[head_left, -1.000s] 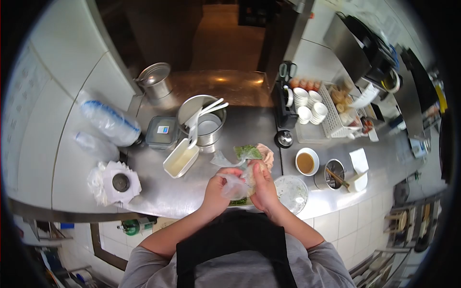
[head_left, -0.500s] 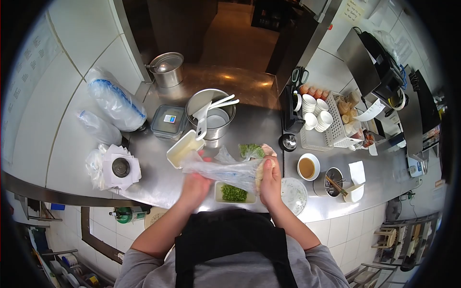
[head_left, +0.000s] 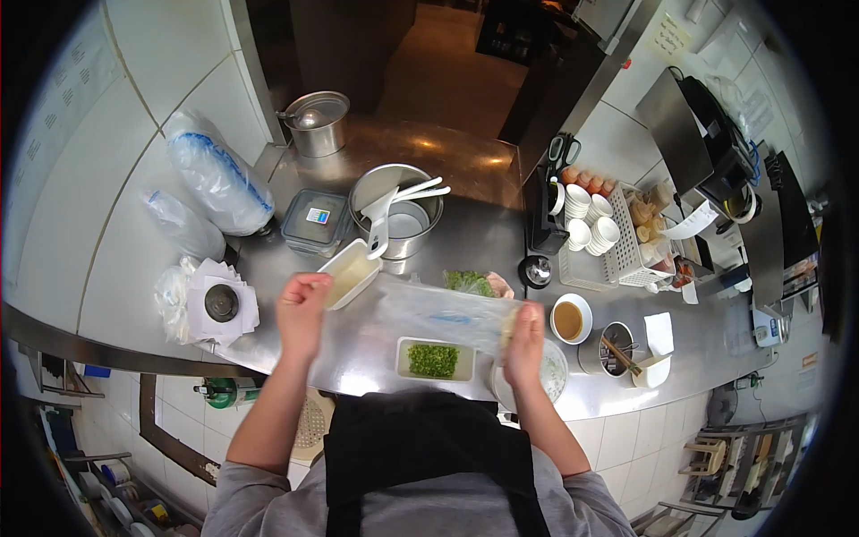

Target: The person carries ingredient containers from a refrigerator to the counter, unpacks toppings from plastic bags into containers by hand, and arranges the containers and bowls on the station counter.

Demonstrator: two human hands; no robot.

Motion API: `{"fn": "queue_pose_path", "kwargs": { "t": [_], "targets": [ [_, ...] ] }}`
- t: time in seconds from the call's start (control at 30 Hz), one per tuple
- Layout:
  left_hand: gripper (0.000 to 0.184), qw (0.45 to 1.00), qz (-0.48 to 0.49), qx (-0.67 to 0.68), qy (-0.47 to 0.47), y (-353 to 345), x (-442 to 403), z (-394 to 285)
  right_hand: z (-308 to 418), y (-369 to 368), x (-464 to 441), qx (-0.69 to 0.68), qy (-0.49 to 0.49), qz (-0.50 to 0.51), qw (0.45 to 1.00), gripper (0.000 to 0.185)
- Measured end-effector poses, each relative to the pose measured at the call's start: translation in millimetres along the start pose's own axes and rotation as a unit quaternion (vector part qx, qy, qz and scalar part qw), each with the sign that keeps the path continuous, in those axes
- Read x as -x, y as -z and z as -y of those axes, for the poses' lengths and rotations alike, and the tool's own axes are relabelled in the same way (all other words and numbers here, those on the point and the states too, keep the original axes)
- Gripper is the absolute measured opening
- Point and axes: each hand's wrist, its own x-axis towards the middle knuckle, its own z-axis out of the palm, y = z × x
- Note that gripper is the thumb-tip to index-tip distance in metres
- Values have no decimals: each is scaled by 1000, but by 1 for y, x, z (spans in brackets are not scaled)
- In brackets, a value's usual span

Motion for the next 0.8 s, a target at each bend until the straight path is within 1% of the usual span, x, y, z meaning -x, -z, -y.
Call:
{"fn": "queue_pose_path", "kwargs": {
  "t": [0.03, 0.07, 0.1, 0.13, 0.17, 0.2, 0.27, 0.3, 0.37, 0.4, 0.43, 0.5, 0.53, 0.57, 0.6, 0.63, 0.67, 0.7, 0.77, 0.8],
  "targets": [
    [11, 989, -6, -143, -26, 13, -9, -6, 1, 8, -5, -8, -21, -36, 999, 23],
    [13, 957, -12, -285, -50, 20, -15, -8, 1, 12, -10, -7, -20, -32, 999, 23],
    [13, 957, -15, -284, -48, 18, -17, -2, 1, 15, -12, -34, -11, -36, 999, 24],
    [15, 877, -4, -440, -195, 6, -16, -1, 2, 15, -13, -61, -4, -40, 997, 24],
    [17, 750, 9, -573, -331, 0, -13, 1, 4, 12, -13, -60, -5, -36, 998, 24],
    [17, 750, 6, -573, -330, -1, -12, 7, 6, 6, -12, -28, 12, -19, 999, 23],
    [20, 640, 70, -700, -308, 1, -12, 28, 16, -8, -9, 36, 70, 9, 997, 24],
    [20, 642, 65, -699, -308, 5, -9, 35, 23, -14, -9, 37, 74, 12, 997, 24],
    [18, 616, 130, -721, -290, 14, 3, 35, 28, -23, -6, 74, 113, 29, 990, 19],
    [18, 590, 160, -736, -292, 20, 14, 36, 24, -23, -8, 69, 119, 29, 990, 17],
    [18, 589, 163, -739, -284, 23, 24, 38, 26, -27, -8, 68, 110, 31, 991, 17],
    [17, 655, 176, -656, -332, 28, 44, 43, 34, -36, -10, 157, 164, 49, 973, 16],
    [19, 659, 175, -651, -335, 27, 51, 42, 31, -41, -15, 210, 207, 62, 953, 19],
    [19, 660, 176, -651, -331, 28, 55, 46, 32, -46, -16, 211, 203, 65, 954, 19],
    [21, 675, 167, -635, -337, 28, 57, 51, 34, -54, -17, 283, 285, 107, 910, 22],
    [23, 689, 157, -618, -344, 29, 59, 52, 37, -63, -18, 348, 364, 149, 851, 26],
    [23, 689, 157, -617, -346, 29, 60, 52, 37, -72, -20, 373, 400, 171, 820, 31],
    [23, 690, 154, -617, -345, 30, 60, 52, 40, -77, -20, 373, 401, 174, 819, 31],
    [25, 715, 152, -583, -356, 30, 60, 46, 49, -88, -19, 450, 413, 283, 739, 30],
    [25, 716, 149, -583, -355, 28, 62, 42, 50, -93, -23, 459, 435, 306, 712, 34]
  ]
}}
